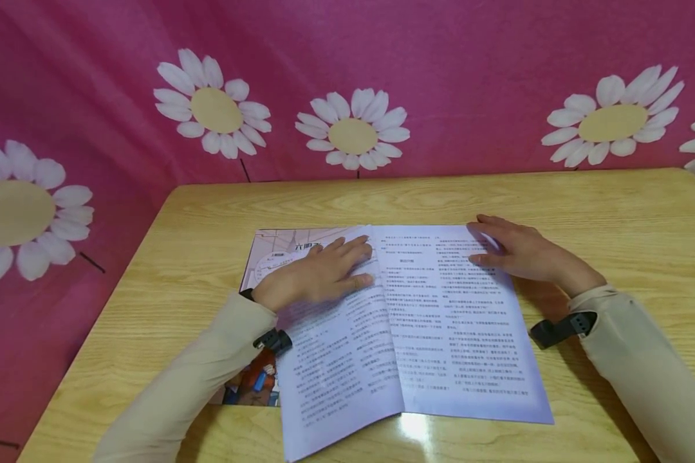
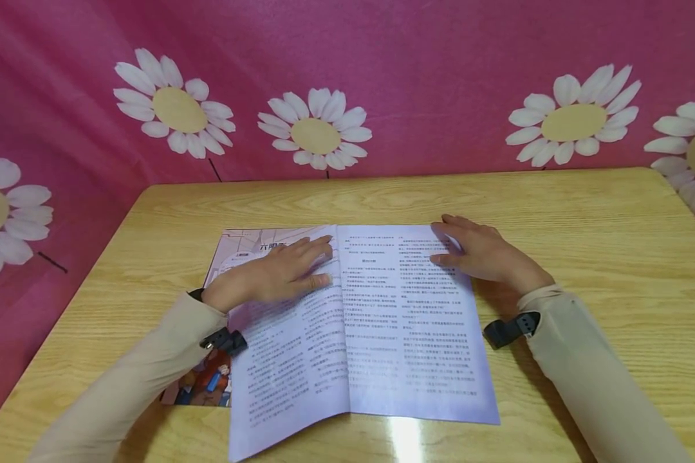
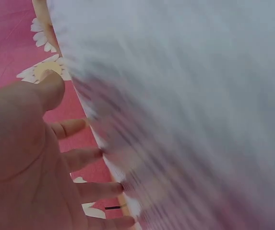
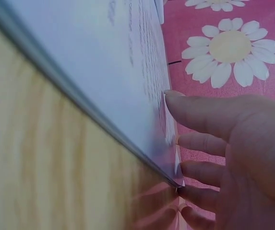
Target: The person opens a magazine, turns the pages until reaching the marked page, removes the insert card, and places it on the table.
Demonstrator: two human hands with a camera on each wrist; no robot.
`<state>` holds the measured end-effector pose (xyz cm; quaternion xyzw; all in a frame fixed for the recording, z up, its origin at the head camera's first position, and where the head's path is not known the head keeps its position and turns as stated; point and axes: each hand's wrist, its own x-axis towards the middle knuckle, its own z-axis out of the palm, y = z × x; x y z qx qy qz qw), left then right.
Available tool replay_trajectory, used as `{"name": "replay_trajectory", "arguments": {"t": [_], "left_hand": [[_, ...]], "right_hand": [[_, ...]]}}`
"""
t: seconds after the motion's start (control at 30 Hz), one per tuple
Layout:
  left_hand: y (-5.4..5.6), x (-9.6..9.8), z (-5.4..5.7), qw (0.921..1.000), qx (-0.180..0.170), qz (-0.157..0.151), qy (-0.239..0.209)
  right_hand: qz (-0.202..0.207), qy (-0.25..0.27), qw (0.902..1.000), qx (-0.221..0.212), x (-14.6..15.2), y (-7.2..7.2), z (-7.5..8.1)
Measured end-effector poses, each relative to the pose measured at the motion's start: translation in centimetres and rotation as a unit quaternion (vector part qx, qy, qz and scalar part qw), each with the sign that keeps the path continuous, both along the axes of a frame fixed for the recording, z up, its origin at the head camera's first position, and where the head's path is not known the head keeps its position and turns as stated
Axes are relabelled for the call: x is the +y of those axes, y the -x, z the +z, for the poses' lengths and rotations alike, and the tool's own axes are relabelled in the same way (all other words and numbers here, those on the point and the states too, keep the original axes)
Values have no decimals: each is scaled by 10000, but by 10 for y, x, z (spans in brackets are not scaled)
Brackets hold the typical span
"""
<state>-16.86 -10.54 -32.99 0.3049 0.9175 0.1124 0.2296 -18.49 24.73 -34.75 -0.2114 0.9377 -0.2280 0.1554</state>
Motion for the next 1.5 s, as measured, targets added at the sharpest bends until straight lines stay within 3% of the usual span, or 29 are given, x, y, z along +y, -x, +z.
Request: {"name": "replay_trajectory", "arguments": {"t": [0.27,0.57,0.77,1.0,1.3,1.5], "left_hand": [[2,-3,4,9980,-191,439,404],[-3,4,1,9959,-424,260,754],[-4,2,-7,9950,-337,258,900],[-2,0,-8,9954,-272,260,886],[-2,1,-2,9954,-279,280,871],[5,4,15,9920,-522,-122,1143]], "right_hand": [[2,-95,9999,55,-1,0,0],[35,-39,9999,115,-1,-2,0],[41,-26,9998,181,-1,-3,-1],[2,-5,9995,310,0,-3,-1],[-51,-84,9994,328,1,-1,-1],[-174,-82,9996,210,-1,0,-2]]}}
